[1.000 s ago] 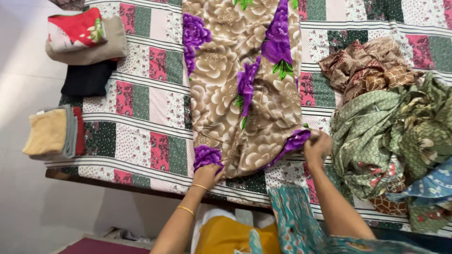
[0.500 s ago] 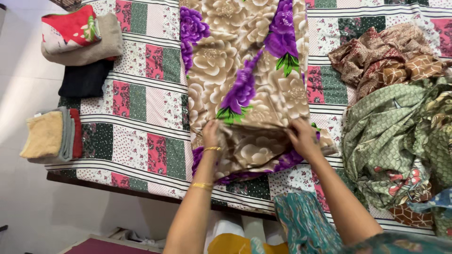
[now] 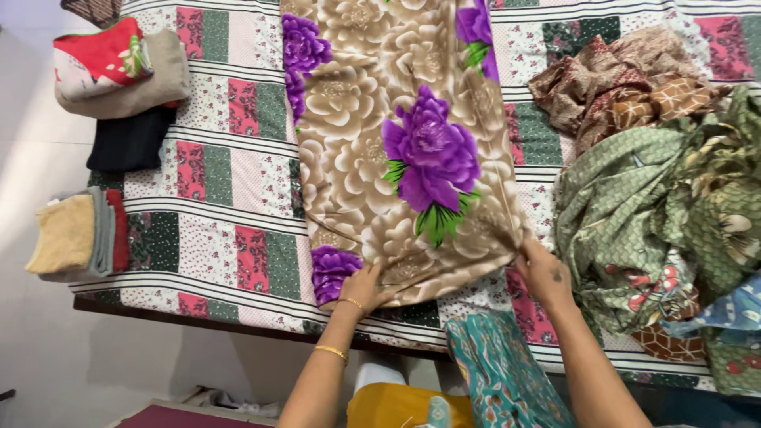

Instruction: The person folds a floral-patterned cloth on a bed, smoothing and aligning edges by hand. The person then picks up a second patterned cloth and begins to unfold it.

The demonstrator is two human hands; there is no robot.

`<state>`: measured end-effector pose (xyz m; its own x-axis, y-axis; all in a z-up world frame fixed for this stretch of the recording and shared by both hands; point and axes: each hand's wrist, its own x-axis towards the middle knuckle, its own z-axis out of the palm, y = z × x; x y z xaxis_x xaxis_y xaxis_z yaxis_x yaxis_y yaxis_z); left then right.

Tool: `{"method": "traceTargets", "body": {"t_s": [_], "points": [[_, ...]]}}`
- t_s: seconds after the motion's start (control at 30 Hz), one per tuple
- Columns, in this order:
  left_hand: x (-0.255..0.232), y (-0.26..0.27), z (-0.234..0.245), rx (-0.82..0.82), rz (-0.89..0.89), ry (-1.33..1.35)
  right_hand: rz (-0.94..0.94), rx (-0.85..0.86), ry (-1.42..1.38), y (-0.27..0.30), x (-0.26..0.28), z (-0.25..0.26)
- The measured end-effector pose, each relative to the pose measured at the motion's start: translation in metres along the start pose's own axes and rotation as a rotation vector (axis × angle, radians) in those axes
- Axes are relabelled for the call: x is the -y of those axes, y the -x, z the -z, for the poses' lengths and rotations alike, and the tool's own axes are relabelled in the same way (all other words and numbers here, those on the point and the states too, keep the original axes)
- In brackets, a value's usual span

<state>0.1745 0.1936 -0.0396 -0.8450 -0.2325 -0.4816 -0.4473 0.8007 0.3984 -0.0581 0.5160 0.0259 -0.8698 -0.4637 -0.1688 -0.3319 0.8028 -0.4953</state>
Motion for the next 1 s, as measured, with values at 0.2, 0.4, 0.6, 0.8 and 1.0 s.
{"method": "traceTargets", "body": {"t_s": [0.2, 0.4, 0.6, 0.8, 1.0], "points": [[0.009, 0.001, -0.010, 0.105, -0.056, -0.106, -0.068, -0.034, 0.158, -0.026, 0.020, 0.015], [0.015, -0.018, -0.016, 0.192, -0.090, -0.087, 0.611, -0.195, 0.264, -0.083, 0.086, -0.041], [0.017, -0.015, -0.019, 0.391, -0.101, -0.068, -0.142, 0.428, 0.438, -0.086, -0.048, -0.053], [0.017, -0.014, -0.003, 0.161, -0.182, 0.102, -0.049, 0.249, 0.505, -0.101, -0.088, -0.005], [-0.021, -0.074, 0.025, -0.539, -0.195, 0.029, 0.475, -0.128, -0.089, -0.126, 0.103, -0.069]]}}
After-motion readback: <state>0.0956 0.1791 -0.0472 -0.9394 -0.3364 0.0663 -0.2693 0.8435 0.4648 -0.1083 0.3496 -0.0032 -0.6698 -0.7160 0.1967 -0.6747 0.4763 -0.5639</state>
